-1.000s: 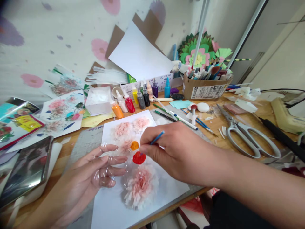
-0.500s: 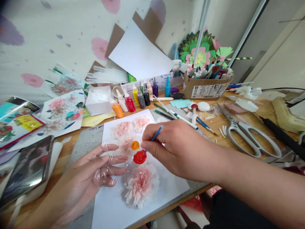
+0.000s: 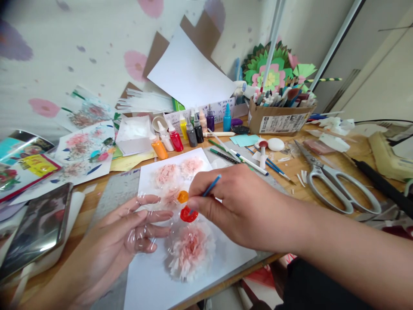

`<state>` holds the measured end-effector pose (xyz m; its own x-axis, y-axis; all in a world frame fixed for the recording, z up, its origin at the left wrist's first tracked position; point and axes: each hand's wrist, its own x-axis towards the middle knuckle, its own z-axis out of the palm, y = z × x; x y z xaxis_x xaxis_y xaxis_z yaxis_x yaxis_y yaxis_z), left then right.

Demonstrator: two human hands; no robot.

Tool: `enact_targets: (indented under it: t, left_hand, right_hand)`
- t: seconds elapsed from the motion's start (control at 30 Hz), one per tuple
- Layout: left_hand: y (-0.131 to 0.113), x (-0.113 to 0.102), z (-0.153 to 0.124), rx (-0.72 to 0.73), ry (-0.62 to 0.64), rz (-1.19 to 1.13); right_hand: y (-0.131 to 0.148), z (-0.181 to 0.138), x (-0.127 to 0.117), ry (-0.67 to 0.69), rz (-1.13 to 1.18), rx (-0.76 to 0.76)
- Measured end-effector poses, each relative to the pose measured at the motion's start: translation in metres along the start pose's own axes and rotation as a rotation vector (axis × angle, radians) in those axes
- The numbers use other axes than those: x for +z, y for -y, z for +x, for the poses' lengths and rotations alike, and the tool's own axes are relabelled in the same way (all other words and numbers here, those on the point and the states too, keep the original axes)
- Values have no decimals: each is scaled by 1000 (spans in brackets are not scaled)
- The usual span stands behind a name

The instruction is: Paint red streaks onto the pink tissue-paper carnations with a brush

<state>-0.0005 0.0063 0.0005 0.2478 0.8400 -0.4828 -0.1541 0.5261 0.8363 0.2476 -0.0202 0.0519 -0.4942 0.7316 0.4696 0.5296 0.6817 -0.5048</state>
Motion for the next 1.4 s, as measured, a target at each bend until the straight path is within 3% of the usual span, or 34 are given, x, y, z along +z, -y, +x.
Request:
enact_targets:
  t: [0.13, 0.27, 0.4, 0.5, 0.63, 0.73, 0.87, 0.97, 1.1, 1.2, 1.4]
  left_hand:
    - [-1, 2, 1, 7, 1, -3]
    - [1, -1, 0, 5, -4, 20]
    - [4, -5, -2, -17, -20, 82]
    - [4, -6, -2, -24, -12, 88]
    - [4, -5, -2, -22, -16, 88]
    - [3, -4, -2, -28, -18, 88]
    - [2, -2, -3, -21, -36, 89]
    - [2, -2, -2, -25, -28, 84]
    - [3, -3, -2, -23, -20, 83]
    - [3, -4, -2, -26, -11, 94]
    - [2, -4, -4, -19, -18, 80]
  right_hand:
    - [-1, -1, 0, -69, -66, 6]
    - [-2, 0, -2, 29, 10, 1]
    - [0, -1, -3, -63, -70, 27]
    - [1, -1, -4, 33, -4, 25]
    - [0, -2, -5, -35, -65, 30]
    - [0, -2, -4, 19, -22, 26]
    - [-1, -2, -4, -34, -76, 10]
    - [-1, -2, -4, 33, -15, 19]
    - [-2, -2, -5, -32, -30, 19]
    - [-1, -2, -5, 40, 30, 13]
    - [-1, -4, -3, 29, 12, 2]
